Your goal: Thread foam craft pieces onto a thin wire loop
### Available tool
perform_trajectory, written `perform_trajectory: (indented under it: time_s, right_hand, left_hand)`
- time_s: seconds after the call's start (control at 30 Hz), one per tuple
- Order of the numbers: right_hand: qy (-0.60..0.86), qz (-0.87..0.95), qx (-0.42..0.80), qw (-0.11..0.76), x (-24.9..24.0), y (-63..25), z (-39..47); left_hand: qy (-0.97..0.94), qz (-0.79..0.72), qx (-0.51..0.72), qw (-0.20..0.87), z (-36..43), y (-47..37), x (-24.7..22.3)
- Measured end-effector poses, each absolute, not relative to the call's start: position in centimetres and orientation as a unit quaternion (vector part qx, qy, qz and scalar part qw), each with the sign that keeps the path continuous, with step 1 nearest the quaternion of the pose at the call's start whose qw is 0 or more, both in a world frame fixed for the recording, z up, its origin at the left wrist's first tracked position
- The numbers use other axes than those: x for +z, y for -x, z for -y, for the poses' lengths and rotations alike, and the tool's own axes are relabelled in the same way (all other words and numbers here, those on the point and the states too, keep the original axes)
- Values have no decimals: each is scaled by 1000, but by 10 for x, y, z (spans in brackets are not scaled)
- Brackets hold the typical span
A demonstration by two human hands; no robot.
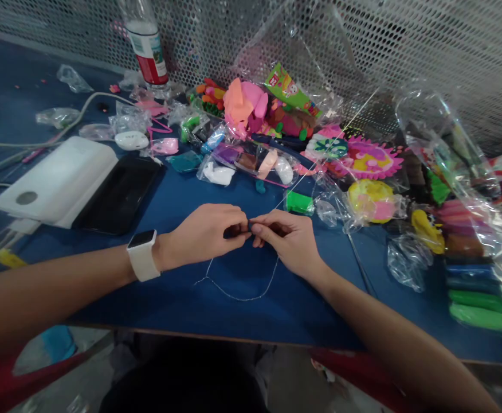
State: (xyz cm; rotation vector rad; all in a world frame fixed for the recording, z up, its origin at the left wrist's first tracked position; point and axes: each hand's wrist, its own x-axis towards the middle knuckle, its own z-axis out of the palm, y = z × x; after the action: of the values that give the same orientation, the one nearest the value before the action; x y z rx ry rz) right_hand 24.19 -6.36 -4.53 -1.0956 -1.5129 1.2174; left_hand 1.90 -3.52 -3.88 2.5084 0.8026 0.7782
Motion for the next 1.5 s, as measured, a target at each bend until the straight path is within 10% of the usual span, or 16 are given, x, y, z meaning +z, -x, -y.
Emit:
perform_trajectory:
  time_s: [0.7, 1.5]
  right_hand:
    - [451, 703, 284, 471, -42, -245, 70]
    - [436, 725, 322, 425, -43, -242, 69]
  left_hand:
    - [-770, -323, 243, 493, 38, -22, -23]
    - [-861, -323, 307, 244, 42, -22, -44]
